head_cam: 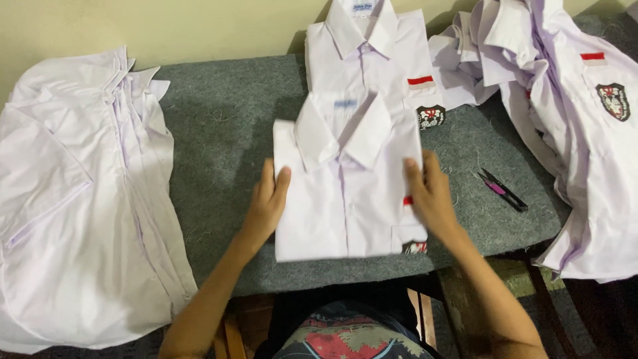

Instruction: Folding white school shirts and trimming loose threads with small scissors on a padded work surface.

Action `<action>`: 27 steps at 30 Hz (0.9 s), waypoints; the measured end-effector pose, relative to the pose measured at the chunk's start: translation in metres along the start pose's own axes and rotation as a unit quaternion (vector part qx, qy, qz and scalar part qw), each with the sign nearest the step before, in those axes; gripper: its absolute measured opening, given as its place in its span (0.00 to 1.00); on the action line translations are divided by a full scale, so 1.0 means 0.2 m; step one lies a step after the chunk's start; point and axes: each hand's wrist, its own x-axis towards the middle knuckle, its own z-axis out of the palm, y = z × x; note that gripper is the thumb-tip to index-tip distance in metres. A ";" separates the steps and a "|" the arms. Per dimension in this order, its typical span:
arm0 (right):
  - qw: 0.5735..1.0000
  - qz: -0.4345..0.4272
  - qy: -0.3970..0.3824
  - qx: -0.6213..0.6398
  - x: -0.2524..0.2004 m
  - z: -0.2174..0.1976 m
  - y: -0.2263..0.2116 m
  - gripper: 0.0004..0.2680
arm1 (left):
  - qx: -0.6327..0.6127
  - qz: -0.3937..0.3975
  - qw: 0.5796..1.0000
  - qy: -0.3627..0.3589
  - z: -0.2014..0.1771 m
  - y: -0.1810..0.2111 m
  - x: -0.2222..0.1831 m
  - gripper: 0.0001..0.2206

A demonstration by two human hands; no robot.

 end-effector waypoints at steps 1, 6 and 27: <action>1.000 0.002 0.002 0.001 0.07 -0.02 0.00 0.15 | 0.001 0.000 1.000 -0.003 0.00 0.06 0.07 0.20; 0.992 -0.108 0.052 -0.031 0.34 -0.17 -0.13 0.16 | 0.033 0.104 0.994 0.018 0.08 0.23 0.45 0.29; 0.974 -0.209 0.044 -0.081 1.42 -0.16 0.29 0.20 | -0.035 0.104 0.991 0.082 0.38 0.01 1.26 0.16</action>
